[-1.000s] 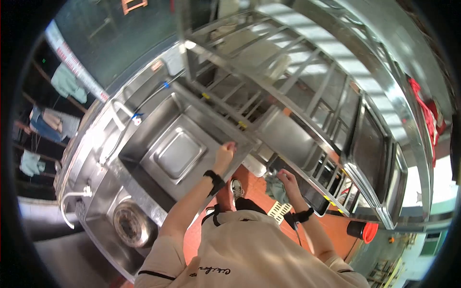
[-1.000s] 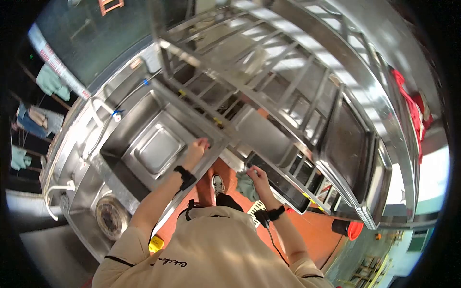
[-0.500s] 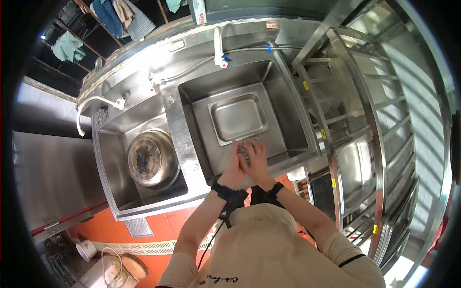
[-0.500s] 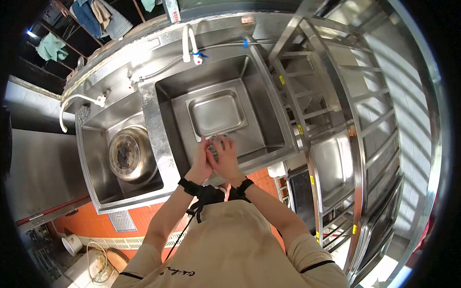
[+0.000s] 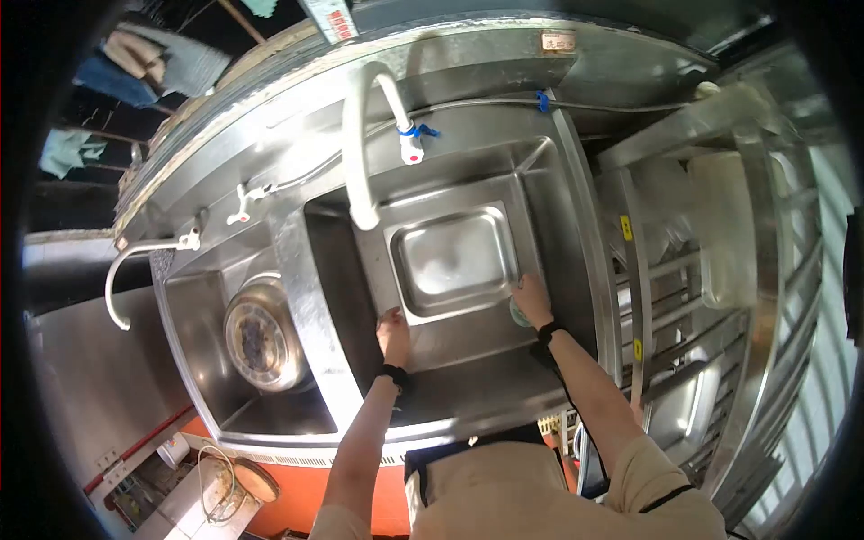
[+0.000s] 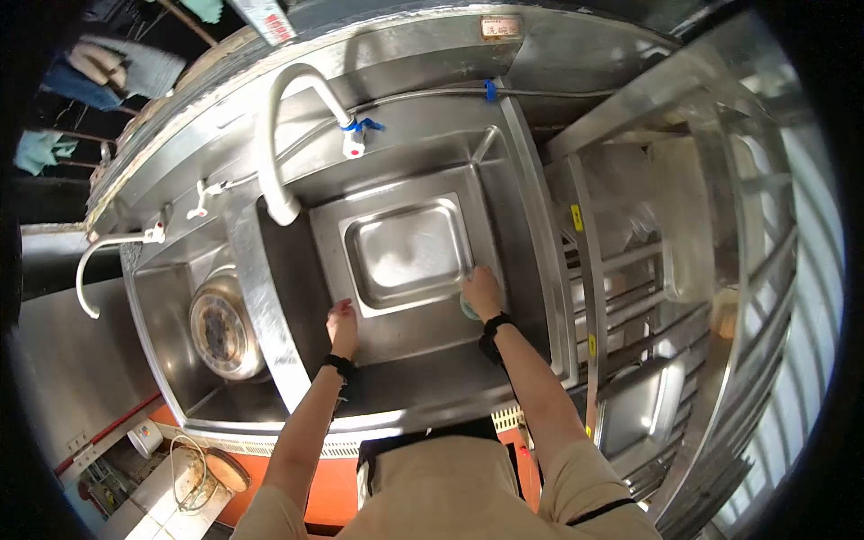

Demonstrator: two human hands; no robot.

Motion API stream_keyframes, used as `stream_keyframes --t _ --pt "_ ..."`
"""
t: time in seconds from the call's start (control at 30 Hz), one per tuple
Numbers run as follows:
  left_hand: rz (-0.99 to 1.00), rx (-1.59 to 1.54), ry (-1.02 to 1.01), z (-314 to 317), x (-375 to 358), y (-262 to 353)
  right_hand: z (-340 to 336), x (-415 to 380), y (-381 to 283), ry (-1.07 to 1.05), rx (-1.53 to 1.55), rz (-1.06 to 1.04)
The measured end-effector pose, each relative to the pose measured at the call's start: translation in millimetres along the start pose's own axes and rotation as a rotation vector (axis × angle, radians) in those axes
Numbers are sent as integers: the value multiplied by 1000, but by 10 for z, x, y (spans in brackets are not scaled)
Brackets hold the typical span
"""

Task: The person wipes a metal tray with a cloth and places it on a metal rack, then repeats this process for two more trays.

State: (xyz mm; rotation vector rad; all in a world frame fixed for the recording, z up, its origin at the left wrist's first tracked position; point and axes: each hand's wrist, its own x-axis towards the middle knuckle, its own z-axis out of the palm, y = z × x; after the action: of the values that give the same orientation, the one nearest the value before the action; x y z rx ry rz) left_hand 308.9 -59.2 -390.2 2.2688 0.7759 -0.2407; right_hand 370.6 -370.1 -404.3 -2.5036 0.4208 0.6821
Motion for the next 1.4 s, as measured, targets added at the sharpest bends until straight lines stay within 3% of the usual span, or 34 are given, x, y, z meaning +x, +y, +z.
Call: stream_keyframes --t 0.03,0.13,0.23,0.53,0.73,0.8,0.87,0.93,1.03,1.2,1.4 --pt "97 84 56 137 152 -242 38 136 94 51 83 -45" --pt "-79 84 -70 380 421 -410 237 497 222 89 14 -34" --pt "-81 33 -51 663 463 -558 230 548 141 88 -2 -18" --pt "-219 131 112 788 374 -266 354 636 144 152 108 124" --pt "-222 121 151 900 509 -539 539 826 495 74 322 76" --pt "-344 32 40 900 604 -677 497 848 507 58 344 83" --pt "-336 1 26 871 648 -770 457 896 539 -17 394 89" --pt "-421 -324 -64 834 675 -786 421 890 543 -44 403 90" --pt "-460 -232 -142 666 693 -545 349 920 471 -93 476 127" --pt "-419 -218 -65 725 650 -617 448 915 506 -40 499 113" --pt "-393 -201 -67 690 570 -512 352 944 498 -62 318 79"
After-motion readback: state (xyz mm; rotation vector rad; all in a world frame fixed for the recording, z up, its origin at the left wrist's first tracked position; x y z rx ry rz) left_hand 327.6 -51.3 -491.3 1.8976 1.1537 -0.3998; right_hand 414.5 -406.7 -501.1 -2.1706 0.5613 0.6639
